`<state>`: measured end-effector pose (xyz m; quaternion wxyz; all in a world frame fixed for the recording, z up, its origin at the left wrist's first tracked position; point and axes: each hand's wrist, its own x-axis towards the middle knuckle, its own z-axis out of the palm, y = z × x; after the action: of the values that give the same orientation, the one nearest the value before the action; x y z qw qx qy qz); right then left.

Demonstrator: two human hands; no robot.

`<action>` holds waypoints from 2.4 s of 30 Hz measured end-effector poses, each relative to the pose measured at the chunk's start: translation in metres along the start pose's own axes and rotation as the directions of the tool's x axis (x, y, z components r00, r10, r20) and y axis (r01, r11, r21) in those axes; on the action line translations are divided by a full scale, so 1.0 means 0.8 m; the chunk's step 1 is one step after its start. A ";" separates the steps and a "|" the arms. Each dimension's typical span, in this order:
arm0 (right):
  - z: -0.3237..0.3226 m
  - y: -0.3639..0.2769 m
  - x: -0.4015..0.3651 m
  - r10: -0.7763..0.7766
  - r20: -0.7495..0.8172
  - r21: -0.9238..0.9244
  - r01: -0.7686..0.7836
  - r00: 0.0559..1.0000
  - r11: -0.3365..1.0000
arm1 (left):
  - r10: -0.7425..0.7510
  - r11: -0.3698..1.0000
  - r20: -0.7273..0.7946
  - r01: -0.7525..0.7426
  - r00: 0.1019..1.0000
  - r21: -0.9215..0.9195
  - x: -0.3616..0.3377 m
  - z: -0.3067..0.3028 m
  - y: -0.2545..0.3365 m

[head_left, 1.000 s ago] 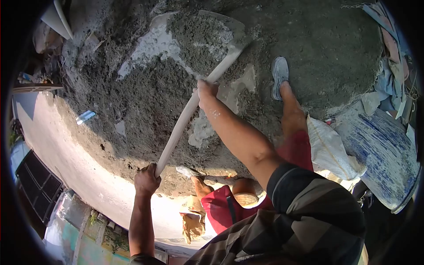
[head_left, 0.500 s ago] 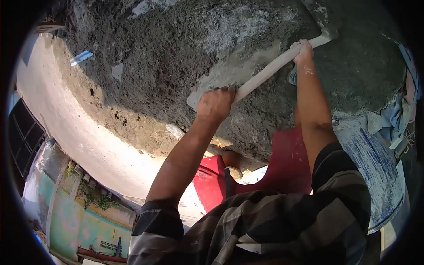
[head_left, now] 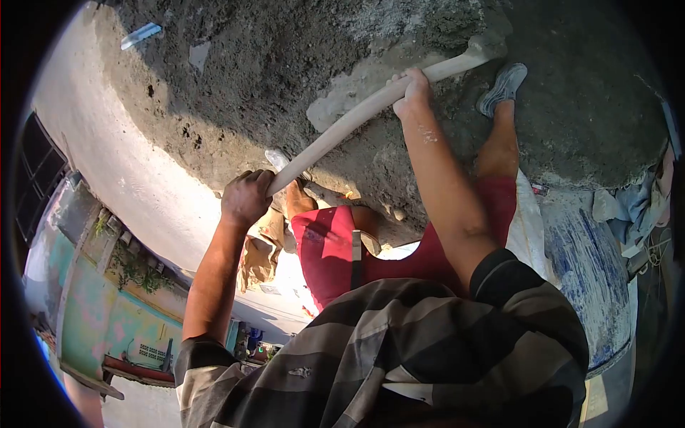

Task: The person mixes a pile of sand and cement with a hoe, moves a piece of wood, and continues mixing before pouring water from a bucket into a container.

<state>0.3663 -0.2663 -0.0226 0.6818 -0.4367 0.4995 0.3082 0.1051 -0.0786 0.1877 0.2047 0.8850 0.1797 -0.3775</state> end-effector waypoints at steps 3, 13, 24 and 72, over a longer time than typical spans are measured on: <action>-0.014 0.011 -0.092 0.084 0.154 0.068 -0.095 0.985 0.993 | -0.030 0.994 -0.086 0.020 0.996 -0.112 -0.105 0.012 -0.007; -0.092 0.073 -0.262 0.281 0.024 -0.168 -0.273 0.959 0.947 | -0.810 0.342 -0.104 0.321 0.578 -0.883 -0.432 -0.005 0.061; -0.276 0.334 -0.161 0.300 -0.394 -0.365 -0.447 0.869 0.816 | -0.885 -0.391 0.054 -0.676 0.462 -0.625 -0.316 0.040 0.032; -0.029 0.220 -0.182 0.371 -0.138 -0.149 -0.390 0.918 0.909 | -0.818 -0.206 -0.252 -0.672 0.517 -0.711 -0.120 -0.193 -0.141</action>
<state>0.1604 -0.2096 0.0623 0.5405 -0.4043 0.5818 0.4539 0.0812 0.0786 0.3307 0.6447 0.3664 0.5424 0.3949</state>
